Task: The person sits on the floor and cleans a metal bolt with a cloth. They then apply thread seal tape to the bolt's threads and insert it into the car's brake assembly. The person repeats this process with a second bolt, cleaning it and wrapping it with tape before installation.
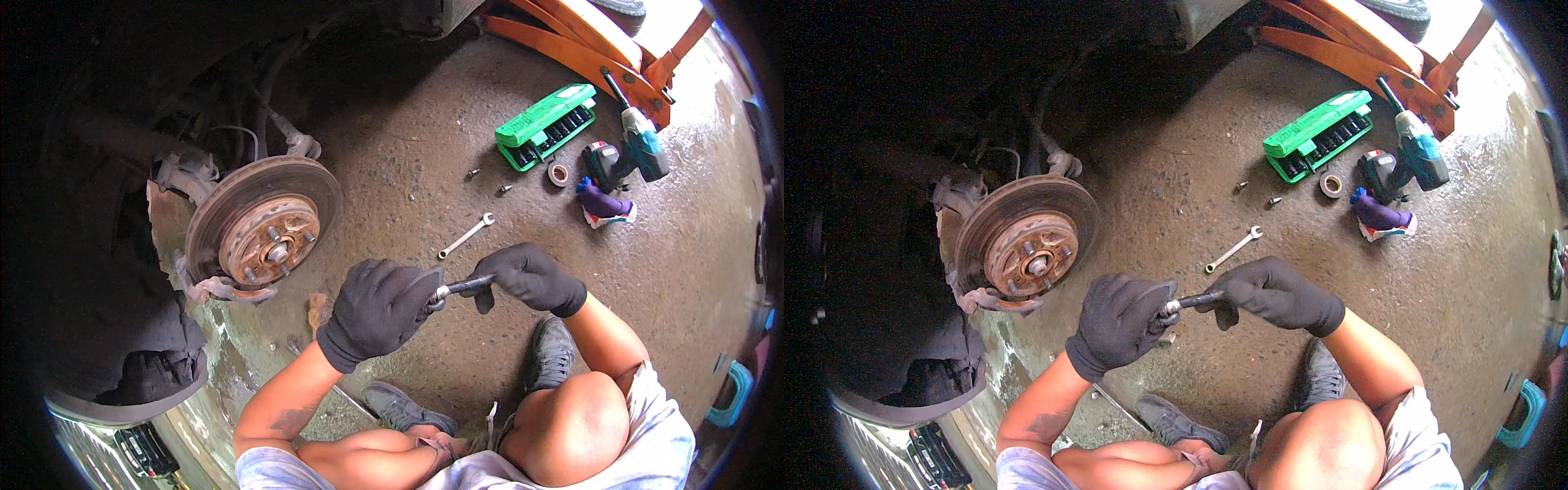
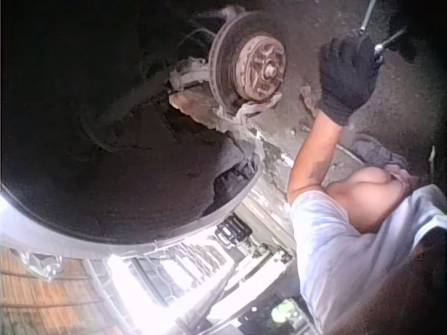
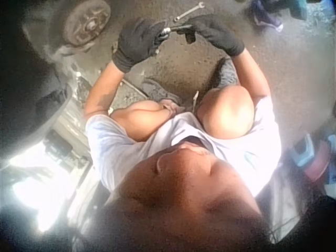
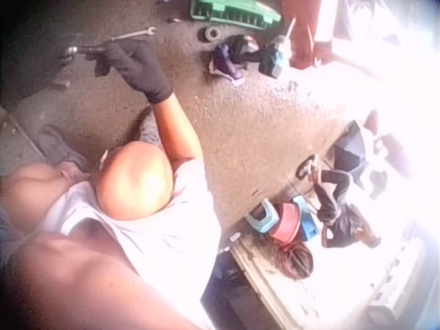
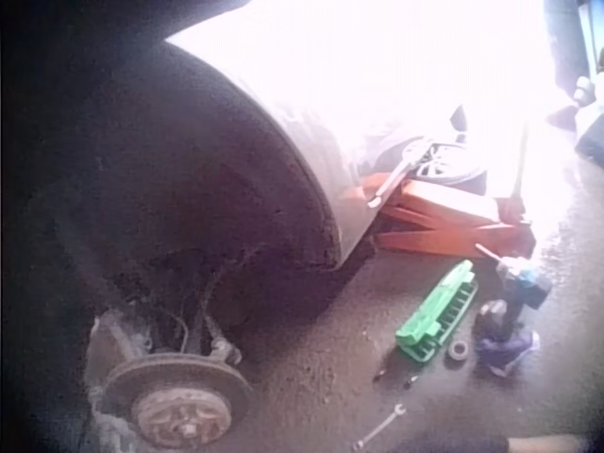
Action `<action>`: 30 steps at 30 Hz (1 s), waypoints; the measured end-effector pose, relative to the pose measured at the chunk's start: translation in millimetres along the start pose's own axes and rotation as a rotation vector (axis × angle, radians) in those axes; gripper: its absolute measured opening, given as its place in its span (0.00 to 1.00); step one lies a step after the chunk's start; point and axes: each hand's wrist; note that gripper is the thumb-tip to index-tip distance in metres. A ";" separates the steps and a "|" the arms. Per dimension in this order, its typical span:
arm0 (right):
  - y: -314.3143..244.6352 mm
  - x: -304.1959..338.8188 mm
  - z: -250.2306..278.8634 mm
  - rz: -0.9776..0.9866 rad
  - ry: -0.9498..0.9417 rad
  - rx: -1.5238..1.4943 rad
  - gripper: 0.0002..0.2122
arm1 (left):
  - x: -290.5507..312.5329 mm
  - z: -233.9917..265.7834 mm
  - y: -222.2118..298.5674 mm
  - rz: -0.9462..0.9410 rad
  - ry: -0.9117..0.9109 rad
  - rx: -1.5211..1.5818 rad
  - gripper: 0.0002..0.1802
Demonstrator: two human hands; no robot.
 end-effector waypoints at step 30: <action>-17.0 2.1 -12.6 0.352 0.418 0.747 0.18 | 2.8 -8.6 -2.0 -0.009 -0.076 0.038 0.23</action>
Point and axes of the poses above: each hand's wrist, its own x-axis away from the middle knuckle, its own z-axis out of the back of the hand, y = z × x, and after that the axes turned 13 degrees about -z, right-handed
